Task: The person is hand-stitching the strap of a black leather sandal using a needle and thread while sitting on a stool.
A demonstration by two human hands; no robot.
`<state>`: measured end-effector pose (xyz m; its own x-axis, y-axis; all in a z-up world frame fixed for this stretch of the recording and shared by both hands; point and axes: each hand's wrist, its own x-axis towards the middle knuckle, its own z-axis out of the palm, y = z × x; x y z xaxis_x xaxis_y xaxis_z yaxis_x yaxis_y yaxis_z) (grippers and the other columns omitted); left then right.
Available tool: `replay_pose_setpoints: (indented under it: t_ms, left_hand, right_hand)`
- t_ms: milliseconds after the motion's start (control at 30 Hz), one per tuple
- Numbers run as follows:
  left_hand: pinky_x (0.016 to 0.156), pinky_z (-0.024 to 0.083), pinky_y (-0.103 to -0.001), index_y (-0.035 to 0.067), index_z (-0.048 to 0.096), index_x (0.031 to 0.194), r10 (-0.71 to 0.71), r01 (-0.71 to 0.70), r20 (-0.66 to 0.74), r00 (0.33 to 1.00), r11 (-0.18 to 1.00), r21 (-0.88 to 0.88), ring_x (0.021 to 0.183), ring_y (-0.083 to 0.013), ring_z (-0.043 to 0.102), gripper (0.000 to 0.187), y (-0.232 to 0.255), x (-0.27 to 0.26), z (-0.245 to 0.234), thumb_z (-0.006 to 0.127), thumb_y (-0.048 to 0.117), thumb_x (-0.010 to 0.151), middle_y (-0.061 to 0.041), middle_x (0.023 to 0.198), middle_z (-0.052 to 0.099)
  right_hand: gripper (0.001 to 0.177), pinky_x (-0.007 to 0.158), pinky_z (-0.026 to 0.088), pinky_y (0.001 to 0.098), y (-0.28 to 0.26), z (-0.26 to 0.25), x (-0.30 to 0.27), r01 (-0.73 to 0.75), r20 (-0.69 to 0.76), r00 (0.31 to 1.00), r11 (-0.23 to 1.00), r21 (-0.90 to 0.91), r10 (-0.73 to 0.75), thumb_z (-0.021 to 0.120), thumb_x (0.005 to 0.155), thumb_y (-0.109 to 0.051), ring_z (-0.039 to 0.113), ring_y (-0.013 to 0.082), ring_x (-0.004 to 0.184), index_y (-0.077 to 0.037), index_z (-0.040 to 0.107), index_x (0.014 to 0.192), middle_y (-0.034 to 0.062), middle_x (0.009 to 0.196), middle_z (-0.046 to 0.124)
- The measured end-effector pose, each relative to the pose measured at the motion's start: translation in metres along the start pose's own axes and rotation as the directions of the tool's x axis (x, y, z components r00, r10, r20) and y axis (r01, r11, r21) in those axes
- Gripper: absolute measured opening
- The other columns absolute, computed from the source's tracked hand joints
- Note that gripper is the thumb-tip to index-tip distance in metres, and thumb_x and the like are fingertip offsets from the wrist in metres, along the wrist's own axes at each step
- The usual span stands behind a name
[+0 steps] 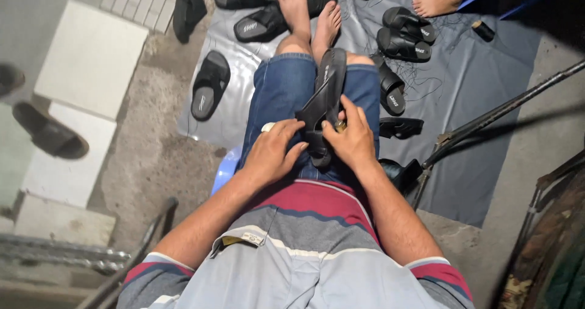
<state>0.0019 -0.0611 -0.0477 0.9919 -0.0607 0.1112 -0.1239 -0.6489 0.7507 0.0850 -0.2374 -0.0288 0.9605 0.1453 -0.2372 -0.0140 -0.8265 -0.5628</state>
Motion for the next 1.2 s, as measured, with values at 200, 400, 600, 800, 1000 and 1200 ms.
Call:
replay_pose_setpoints:
  t_ms: [200,400,600,800,1000,1200]
  left_hand:
    - [0.078,0.049,-0.046,0.012,0.049,0.123,-0.218,0.228,0.081,0.973,0.964,-0.139,0.100,-0.0339,0.059,0.040,0.019,-0.009,0.003,0.056,0.028,0.087,-0.013,0.110,0.057]
    - [0.069,0.051,-0.042,0.015,0.065,0.099,-0.367,0.400,0.319,0.874,0.916,-0.042,0.084,-0.0305,0.065,0.022,0.043,-0.010,-0.002,0.051,0.029,0.087,-0.006,0.085,0.067]
    - [0.085,0.032,-0.042,0.021,0.064,0.107,-0.171,0.086,0.237,0.956,0.940,0.331,0.108,-0.0268,0.053,0.029,0.047,-0.013,-0.011,0.054,0.036,0.084,-0.002,0.113,0.058]
    - [0.078,0.036,-0.039,0.012,0.060,0.110,-0.337,0.328,0.334,0.880,0.941,0.085,0.087,-0.0316,0.062,0.030,0.045,-0.003,-0.010,0.055,0.031,0.087,-0.007,0.097,0.064]
    - [0.073,0.041,-0.042,0.012,0.063,0.103,-0.369,0.360,0.501,0.783,0.925,0.120,0.082,-0.0344,0.064,0.029,0.056,0.005,-0.022,0.050,0.032,0.088,-0.011,0.088,0.067]
    - [0.087,0.042,-0.046,0.001,0.041,0.130,-0.500,0.587,0.373,0.782,0.792,-0.169,0.108,-0.0409,0.052,0.059,0.061,0.004,-0.014,0.062,0.027,0.082,-0.022,0.124,0.049]
  right_hand:
    - [0.066,0.076,0.051,0.0426,0.013,0.011,-0.008,0.099,-0.126,0.988,0.992,0.079,-0.088,0.068,0.077,-0.030,0.060,0.0311,0.090,-0.019,0.037,0.134,0.0097,0.099,0.053]
    - [0.062,0.075,0.052,0.0393,0.016,0.010,0.008,0.086,-0.001,0.996,0.989,0.117,-0.086,0.069,0.081,-0.033,0.064,0.0257,0.085,-0.018,0.039,0.133,0.0080,0.098,0.056]
    - [0.042,0.041,0.057,0.0259,0.017,-0.012,0.012,0.009,0.221,0.970,0.916,0.400,-0.106,0.072,0.078,-0.019,0.067,0.0211,0.064,-0.014,0.058,0.117,0.0126,0.098,0.065]
    - [0.024,0.046,0.049,0.0295,0.027,-0.042,0.017,0.067,0.471,0.863,0.965,0.252,-0.183,0.068,0.078,-0.019,0.061,0.0169,0.048,-0.015,0.068,0.102,0.0091,0.071,0.066]
    - [0.017,0.063,0.048,0.0428,0.028,-0.053,0.008,0.198,0.618,0.746,0.969,0.148,-0.247,0.064,0.077,-0.019,0.064,0.0334,0.070,-0.015,0.070,0.092,0.0135,0.074,0.067]
    - [0.015,0.063,0.050,0.0443,0.021,-0.066,-0.014,0.173,0.716,0.658,0.973,0.155,-0.231,0.063,0.076,-0.021,0.065,0.0366,0.071,-0.014,0.069,0.088,0.0146,0.071,0.068]
